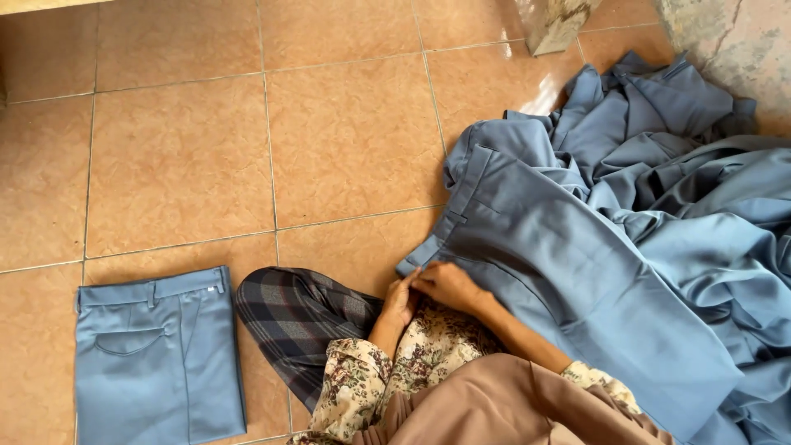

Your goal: The person sits on a tiled floor and folds a pair of blue trousers by hand. They smooth the fabric, fold the legs together, and then fold the garment into a neat rectangle before placing it aside.

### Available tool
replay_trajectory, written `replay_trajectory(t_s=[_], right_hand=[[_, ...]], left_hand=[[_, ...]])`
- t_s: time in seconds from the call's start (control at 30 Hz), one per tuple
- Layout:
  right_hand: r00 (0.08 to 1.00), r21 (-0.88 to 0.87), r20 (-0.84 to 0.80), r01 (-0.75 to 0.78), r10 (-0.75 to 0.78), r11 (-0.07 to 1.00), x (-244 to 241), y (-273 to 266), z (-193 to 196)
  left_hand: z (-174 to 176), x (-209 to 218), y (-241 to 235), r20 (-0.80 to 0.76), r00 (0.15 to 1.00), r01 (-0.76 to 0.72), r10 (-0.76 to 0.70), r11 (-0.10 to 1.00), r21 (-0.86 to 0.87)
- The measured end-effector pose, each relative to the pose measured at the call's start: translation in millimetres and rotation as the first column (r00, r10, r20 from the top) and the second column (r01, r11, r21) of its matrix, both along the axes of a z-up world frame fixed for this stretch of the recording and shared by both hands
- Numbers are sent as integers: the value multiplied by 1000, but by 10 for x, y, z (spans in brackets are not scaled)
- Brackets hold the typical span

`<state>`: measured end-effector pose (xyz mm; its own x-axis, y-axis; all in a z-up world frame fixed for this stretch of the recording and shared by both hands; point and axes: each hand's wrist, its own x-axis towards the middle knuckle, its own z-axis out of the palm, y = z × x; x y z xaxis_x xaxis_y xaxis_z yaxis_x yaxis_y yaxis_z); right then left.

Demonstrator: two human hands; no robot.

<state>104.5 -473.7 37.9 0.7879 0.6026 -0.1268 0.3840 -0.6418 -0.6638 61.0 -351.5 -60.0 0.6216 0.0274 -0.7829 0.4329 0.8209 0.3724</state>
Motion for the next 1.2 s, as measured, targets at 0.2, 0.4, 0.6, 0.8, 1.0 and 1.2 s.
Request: replay_trajectory(t_s=[0.2, 0.4, 0.6, 0.8, 1.0, 1.2], right_hand=[[862, -32, 271, 453, -428, 891, 965, -1019, 385], [894, -194, 28, 444, -448, 875, 239, -1138, 632], [943, -592, 108, 315, -314, 742, -685, -842, 925], [905, -625, 363, 412, -220, 663, -527, -749, 579], [927, -598, 371, 290, -62, 747, -151, -244, 284], [997, -610, 45, 72, -56, 789, 266, 493, -459]], left_hand=[[-195, 56, -53, 128, 992, 26, -2, 983, -184], [-159, 173, -547, 137, 982, 152, -127, 969, -193], [2089, 812, -55, 104, 967, 197, -234, 940, 277], [2296, 1673, 455, 198, 978, -9, -66, 934, 358], [1673, 1997, 1674, 172, 958, -282, 229, 860, 426], [559, 1513, 2791, -98, 929, -263, 356, 825, 501]])
